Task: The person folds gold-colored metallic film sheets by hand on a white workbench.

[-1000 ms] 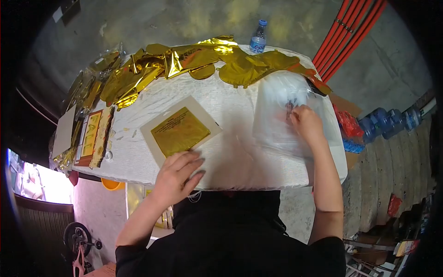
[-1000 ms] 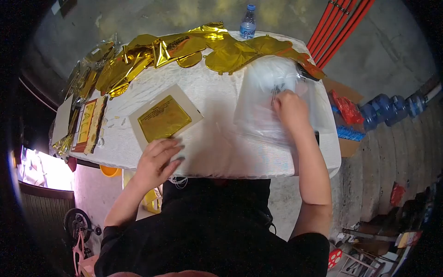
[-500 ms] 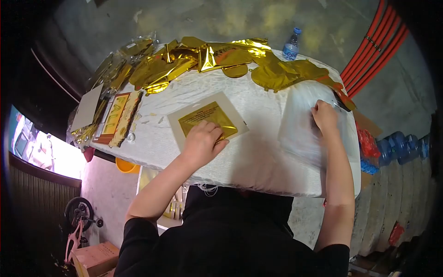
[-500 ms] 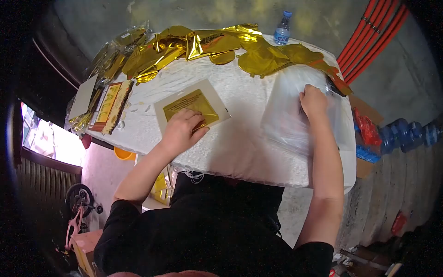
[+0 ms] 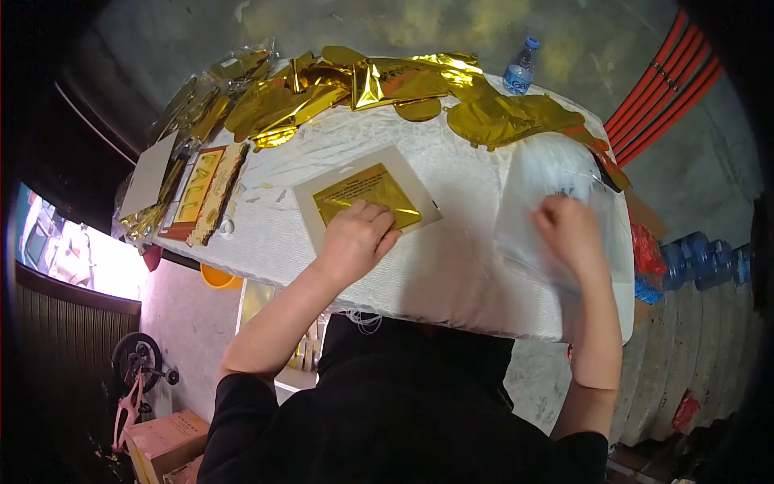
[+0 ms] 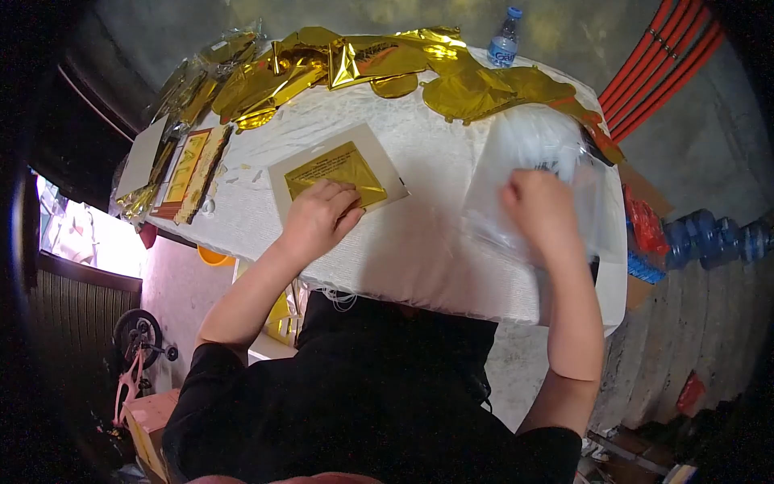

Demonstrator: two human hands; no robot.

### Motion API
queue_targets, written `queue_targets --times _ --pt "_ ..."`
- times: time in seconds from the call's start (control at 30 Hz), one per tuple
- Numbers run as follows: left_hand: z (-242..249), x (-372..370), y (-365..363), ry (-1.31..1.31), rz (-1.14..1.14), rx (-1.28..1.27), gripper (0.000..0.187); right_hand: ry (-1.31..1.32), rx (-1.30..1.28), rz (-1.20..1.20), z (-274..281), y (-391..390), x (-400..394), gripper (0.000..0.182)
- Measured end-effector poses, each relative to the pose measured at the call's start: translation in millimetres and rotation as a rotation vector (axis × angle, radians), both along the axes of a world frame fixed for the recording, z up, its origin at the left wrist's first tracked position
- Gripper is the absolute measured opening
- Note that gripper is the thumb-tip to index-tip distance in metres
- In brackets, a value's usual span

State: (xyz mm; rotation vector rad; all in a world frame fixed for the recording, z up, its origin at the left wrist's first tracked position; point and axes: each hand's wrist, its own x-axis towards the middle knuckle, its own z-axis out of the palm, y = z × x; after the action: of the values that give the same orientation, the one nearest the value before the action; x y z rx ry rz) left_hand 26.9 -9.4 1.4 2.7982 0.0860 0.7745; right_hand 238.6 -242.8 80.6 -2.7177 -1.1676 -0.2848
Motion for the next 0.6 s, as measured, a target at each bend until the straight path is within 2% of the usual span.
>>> queue_targets --times 0.07,0.13,0.2,0.3,0.37,0.4,0.47,0.6 --pt "2 -1 -3 -0.008 0.008 0.01 0.02 0.101 -0.089 0.173 -11 10 -18 0.018" --pt "7 -4 -7 -0.014 0.015 0.02 0.021 0.067 -0.159 0.203 -29 15 -25 0.019" --pt "15 -11 -12 -0.058 -0.081 0.084 0.026 0.033 -0.229 0.236 -32 19 -32 0.019" --pt "15 -28 -27 0.035 -0.154 -0.024 0.031 0.06 -0.121 0.293 -25 26 -43 0.019" --pt "11 -33 -33 0.074 -0.141 -0.009 0.034 0.103 0.142 0.51 -33 40 -48 0.019" --pt "9 -35 -36 0.108 -0.123 0.008 0.038 0.101 0.141 0.507 -39 48 -51 0.019" --pt "12 -38 -41 0.131 -0.1 0.032 0.04 0.053 0.162 0.714 -57 68 -58 0.015" --pt "12 -41 -48 0.172 -0.061 0.043 0.043 0.077 0.162 0.782 -76 92 -72 0.011"
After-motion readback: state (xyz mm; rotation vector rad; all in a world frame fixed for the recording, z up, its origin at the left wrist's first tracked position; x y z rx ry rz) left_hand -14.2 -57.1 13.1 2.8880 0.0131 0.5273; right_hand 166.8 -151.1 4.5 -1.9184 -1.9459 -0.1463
